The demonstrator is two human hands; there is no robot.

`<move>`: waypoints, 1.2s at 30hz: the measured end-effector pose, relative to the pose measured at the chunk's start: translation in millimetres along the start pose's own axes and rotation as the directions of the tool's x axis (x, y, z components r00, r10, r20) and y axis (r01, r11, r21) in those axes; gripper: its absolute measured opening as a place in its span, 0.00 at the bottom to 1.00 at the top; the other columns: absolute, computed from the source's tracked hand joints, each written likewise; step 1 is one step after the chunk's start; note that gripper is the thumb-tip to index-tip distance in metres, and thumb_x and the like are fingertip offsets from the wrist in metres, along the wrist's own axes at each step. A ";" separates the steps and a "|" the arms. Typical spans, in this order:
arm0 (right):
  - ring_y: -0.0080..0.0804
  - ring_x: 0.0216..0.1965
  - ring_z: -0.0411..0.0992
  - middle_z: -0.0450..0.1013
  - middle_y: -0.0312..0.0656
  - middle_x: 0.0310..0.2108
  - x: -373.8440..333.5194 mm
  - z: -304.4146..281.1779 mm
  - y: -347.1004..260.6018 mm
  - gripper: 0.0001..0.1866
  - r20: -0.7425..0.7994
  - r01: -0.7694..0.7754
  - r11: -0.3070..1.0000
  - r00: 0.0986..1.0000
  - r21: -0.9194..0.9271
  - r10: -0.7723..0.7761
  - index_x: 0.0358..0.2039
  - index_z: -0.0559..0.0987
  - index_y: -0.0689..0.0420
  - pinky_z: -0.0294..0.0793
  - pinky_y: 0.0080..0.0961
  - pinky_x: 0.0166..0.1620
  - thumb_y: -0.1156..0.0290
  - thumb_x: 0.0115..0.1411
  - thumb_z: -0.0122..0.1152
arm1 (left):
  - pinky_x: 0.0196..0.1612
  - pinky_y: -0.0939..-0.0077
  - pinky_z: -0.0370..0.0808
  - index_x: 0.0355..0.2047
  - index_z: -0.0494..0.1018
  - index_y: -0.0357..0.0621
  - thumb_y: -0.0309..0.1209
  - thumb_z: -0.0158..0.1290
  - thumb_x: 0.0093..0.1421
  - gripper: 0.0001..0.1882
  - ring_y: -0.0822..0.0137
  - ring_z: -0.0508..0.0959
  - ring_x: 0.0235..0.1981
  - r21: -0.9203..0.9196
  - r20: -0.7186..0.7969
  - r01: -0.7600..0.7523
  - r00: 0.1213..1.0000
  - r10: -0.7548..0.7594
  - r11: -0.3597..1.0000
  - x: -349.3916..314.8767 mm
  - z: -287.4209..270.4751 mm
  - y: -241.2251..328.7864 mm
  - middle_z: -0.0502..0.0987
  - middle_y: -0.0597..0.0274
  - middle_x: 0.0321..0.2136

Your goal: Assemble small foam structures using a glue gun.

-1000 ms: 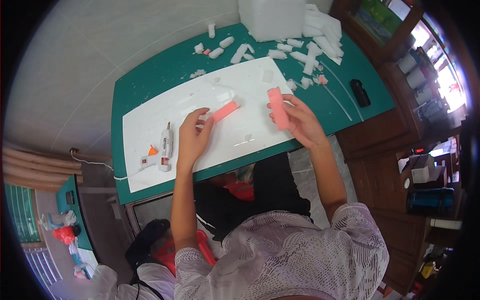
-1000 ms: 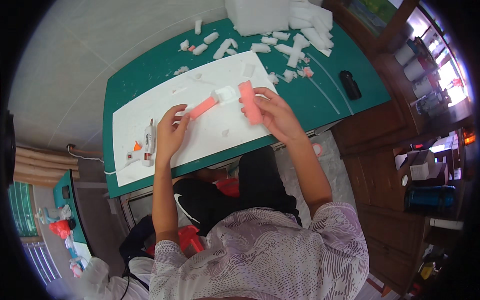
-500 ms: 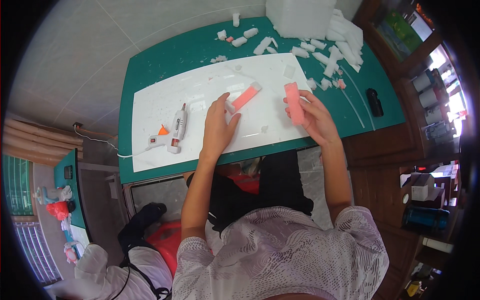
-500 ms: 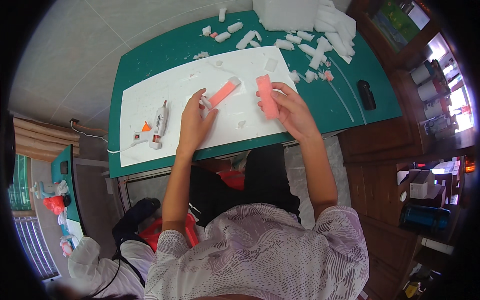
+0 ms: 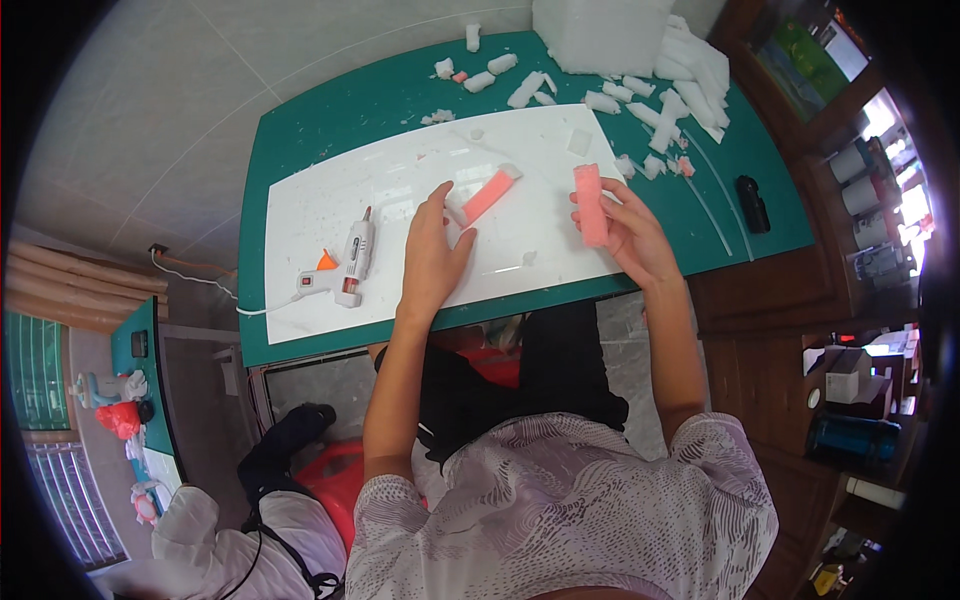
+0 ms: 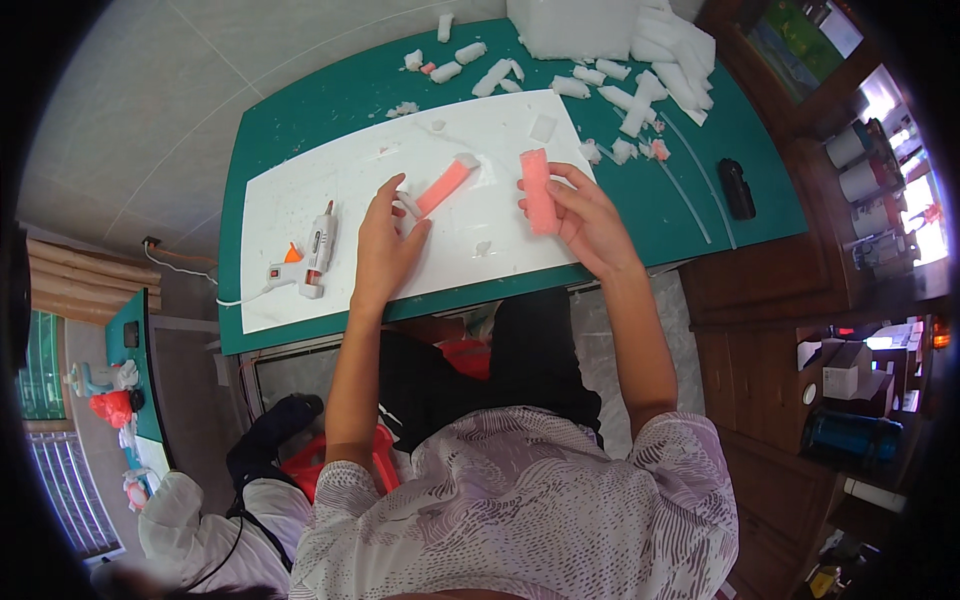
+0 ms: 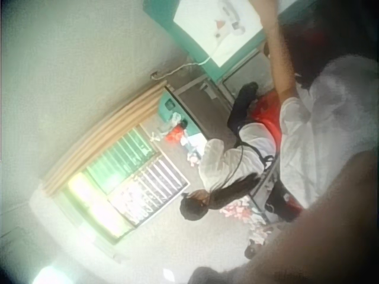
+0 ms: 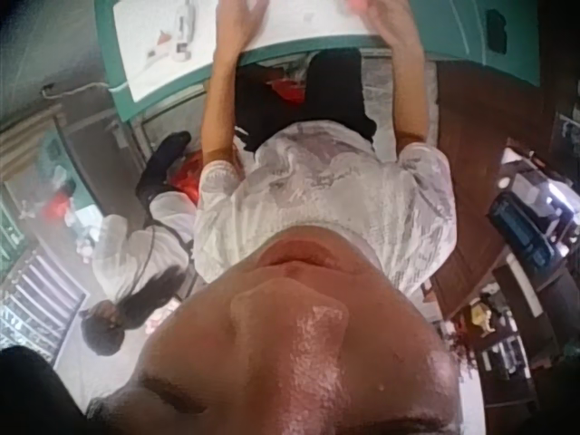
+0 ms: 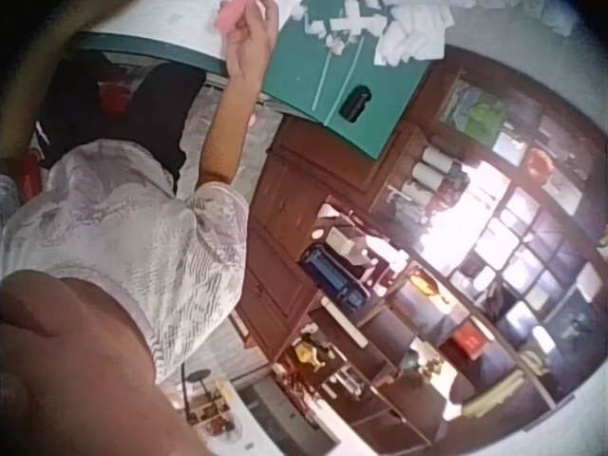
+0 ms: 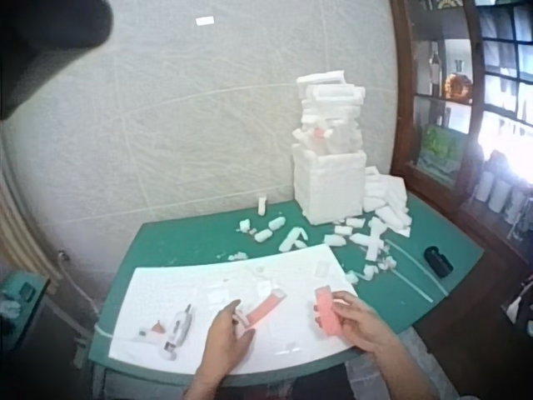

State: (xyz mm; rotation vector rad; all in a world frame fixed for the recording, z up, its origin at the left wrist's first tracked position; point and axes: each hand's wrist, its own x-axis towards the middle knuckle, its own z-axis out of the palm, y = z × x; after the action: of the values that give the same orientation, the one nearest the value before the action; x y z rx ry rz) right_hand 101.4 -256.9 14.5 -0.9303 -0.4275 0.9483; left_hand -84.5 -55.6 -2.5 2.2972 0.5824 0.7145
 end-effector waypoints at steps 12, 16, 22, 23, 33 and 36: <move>0.43 0.49 0.74 0.70 0.60 0.51 1.4 -7.9 6.3 0.19 0.008 -0.002 1.000 1.000 0.023 0.002 0.56 0.63 0.65 0.74 0.33 0.53 0.74 0.66 0.50 | 0.53 0.64 0.69 0.57 0.64 0.39 0.22 0.57 0.52 0.30 0.51 0.72 0.48 0.026 0.042 -0.071 0.997 0.069 0.997 3.1 -21.2 5.4 0.71 0.45 0.49; 0.42 0.48 0.74 0.70 0.59 0.50 0.0 -12.4 7.3 0.19 -0.010 -0.009 0.999 1.000 0.036 0.009 0.55 0.63 0.66 0.74 0.32 0.52 0.73 0.66 0.51 | 0.43 0.71 0.75 0.51 0.72 0.44 0.25 0.56 0.54 0.22 0.60 0.76 0.44 -0.135 0.101 -0.216 0.968 0.230 0.967 41.8 -44.6 26.9 0.74 0.56 0.49; 0.41 0.47 0.75 0.71 0.58 0.50 -0.5 -16.0 16.8 0.19 0.005 0.010 0.995 1.000 0.098 -0.011 0.55 0.64 0.66 0.74 0.32 0.51 0.73 0.66 0.51 | 0.45 0.71 0.75 0.44 0.77 0.45 0.32 0.53 0.58 0.13 0.61 0.77 0.42 0.144 0.509 -0.108 0.861 0.020 0.984 142.3 -3.4 31.4 0.79 0.57 0.42; 0.41 0.47 0.75 0.71 0.57 0.50 -2.5 -17.3 16.9 0.19 0.002 0.008 0.995 1.000 0.101 -0.008 0.54 0.64 0.66 0.74 0.32 0.52 0.73 0.66 0.51 | 0.44 0.71 0.74 0.44 0.77 0.46 0.33 0.53 0.59 0.13 0.61 0.78 0.42 0.249 0.584 -0.130 0.810 -0.042 0.960 152.3 6.3 28.7 0.79 0.57 0.41; 0.41 0.48 0.74 0.70 0.57 0.51 -14.3 -33.2 12.3 0.18 0.004 0.007 0.990 1.000 0.140 -0.008 0.55 0.64 0.66 0.74 0.32 0.53 0.72 0.66 0.51 | 0.45 0.74 0.70 0.46 0.76 0.48 0.33 0.54 0.57 0.15 0.68 0.77 0.37 0.278 0.731 0.010 0.647 -0.218 0.960 167.9 28.3 25.5 0.79 0.59 0.36; 0.41 0.48 0.74 0.70 0.56 0.50 -14.1 -32.8 12.8 0.19 0.009 0.019 0.991 1.000 0.135 -0.021 0.55 0.64 0.66 0.73 0.32 0.54 0.72 0.67 0.50 | 0.45 0.75 0.69 0.47 0.75 0.48 0.29 0.56 0.55 0.17 0.69 0.75 0.36 0.220 0.751 0.013 0.636 -0.178 0.975 165.5 24.8 24.6 0.79 0.60 0.34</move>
State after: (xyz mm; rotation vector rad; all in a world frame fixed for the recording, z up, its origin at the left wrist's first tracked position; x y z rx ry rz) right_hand 109.5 -281.5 -13.3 -0.7969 -0.3757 0.9524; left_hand 60.7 10.4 53.8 2.4326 0.3542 -0.4346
